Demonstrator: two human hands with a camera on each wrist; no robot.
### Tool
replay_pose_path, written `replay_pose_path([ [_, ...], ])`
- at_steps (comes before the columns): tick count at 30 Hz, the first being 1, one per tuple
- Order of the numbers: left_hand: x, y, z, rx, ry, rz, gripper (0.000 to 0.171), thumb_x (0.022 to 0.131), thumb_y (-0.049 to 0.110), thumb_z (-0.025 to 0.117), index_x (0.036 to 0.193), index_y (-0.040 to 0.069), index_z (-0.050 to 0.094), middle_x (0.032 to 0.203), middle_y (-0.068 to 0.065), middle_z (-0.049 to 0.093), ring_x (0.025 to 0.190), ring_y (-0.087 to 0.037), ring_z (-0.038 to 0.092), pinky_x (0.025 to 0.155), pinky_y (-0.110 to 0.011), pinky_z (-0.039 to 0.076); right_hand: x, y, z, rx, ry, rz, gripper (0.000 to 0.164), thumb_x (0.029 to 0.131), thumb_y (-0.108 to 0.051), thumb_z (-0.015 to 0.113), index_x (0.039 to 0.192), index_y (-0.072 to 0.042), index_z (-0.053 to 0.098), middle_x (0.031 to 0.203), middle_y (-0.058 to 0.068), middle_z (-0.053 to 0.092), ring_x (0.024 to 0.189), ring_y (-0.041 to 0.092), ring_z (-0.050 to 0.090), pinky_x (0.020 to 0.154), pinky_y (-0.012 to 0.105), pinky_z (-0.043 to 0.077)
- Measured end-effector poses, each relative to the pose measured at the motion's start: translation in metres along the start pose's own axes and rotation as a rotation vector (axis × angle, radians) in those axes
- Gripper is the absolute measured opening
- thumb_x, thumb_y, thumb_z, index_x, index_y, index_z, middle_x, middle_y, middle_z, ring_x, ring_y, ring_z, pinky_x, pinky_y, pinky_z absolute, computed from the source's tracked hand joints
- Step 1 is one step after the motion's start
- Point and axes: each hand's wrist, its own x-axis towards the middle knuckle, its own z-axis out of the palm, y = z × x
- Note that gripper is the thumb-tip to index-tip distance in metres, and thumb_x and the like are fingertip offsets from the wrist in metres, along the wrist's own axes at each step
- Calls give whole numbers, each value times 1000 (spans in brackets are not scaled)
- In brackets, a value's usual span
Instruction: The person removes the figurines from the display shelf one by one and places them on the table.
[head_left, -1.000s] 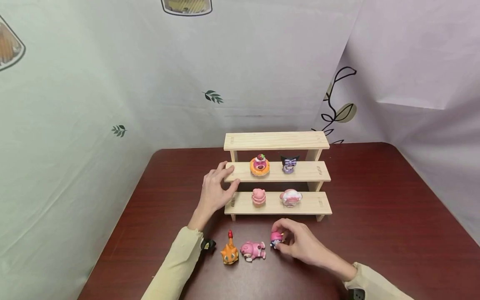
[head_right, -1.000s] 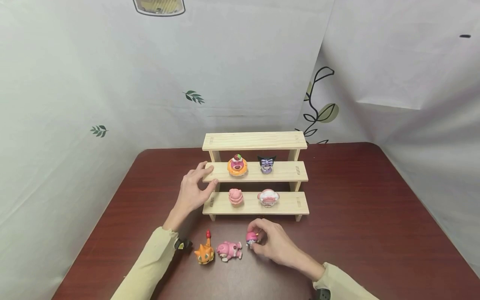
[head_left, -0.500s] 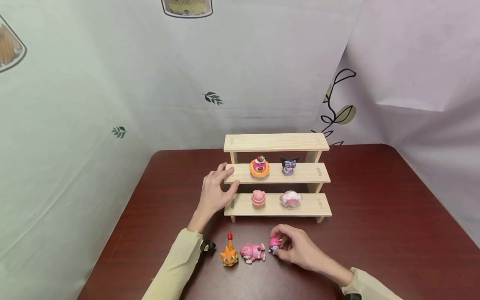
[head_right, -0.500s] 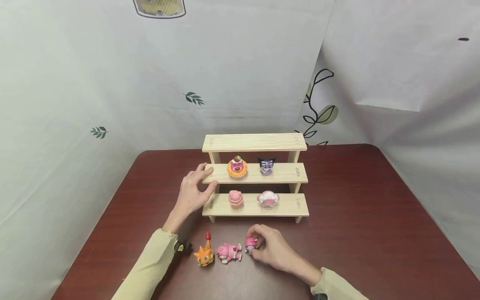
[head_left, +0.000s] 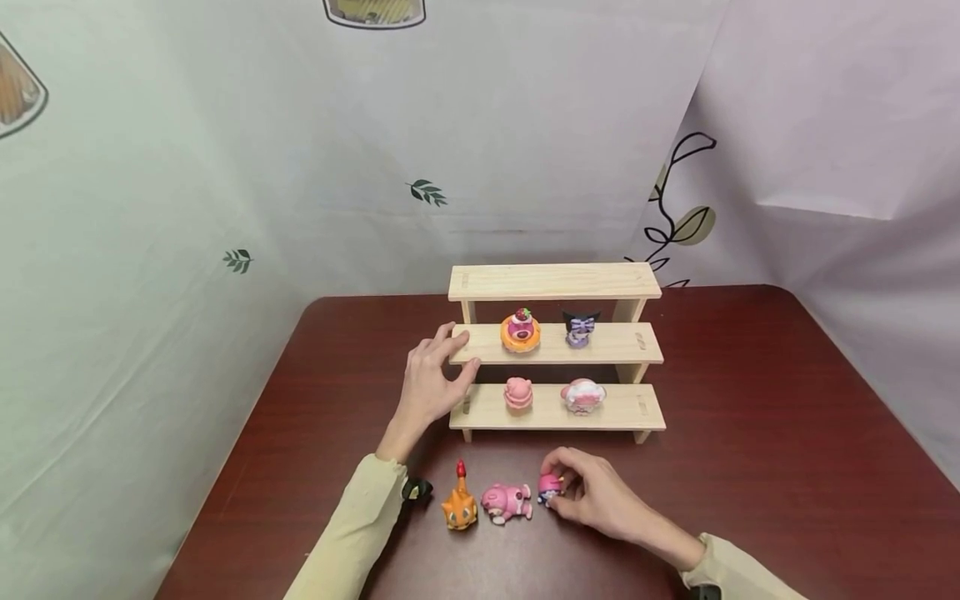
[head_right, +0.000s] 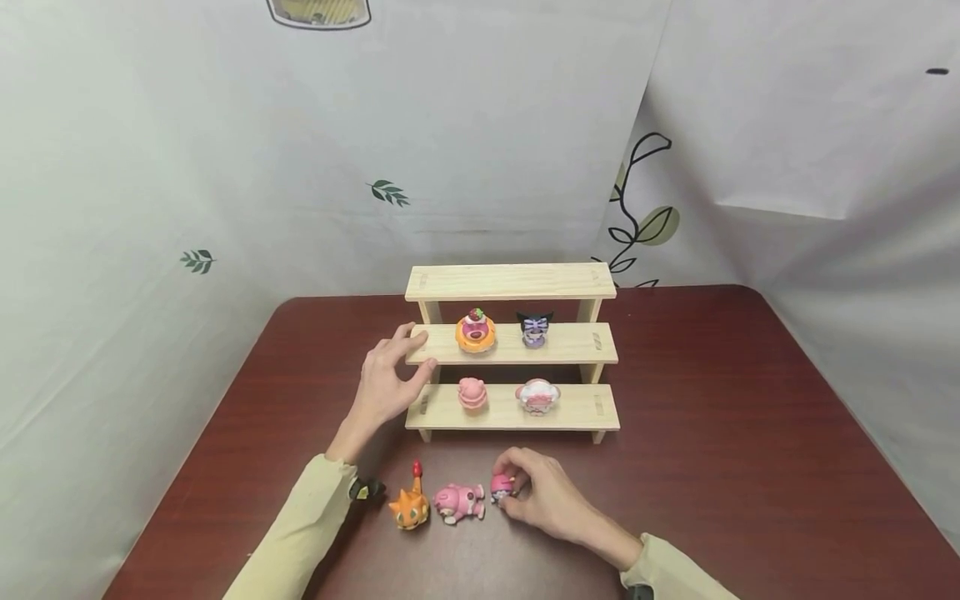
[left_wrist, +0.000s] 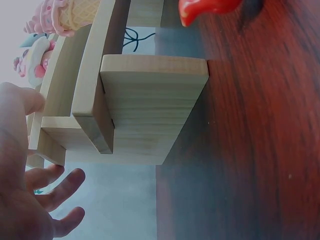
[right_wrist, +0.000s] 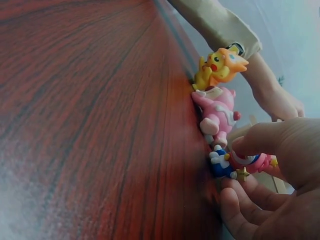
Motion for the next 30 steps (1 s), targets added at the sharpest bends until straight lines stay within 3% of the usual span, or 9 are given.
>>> replay_pose_path([
  [22,0,1,0,-7,3,1,46,87,29,72,125,4,70,135,-21,59,108,-44,61,96,-62,38,-1,-1,0,-10,-34,-7,39,73,7,80,102,-11,62,86,-5,61,71,9,60,55,24,51],
  [30,1,-1,0,-9,11,10,45,86,29,72,124,4,71,135,-21,59,106,-43,61,95,-62,38,-2,-1,-2,1,-58,18,41,73,2,82,107,-5,60,90,-4,62,74,7,60,56,24,51],
])
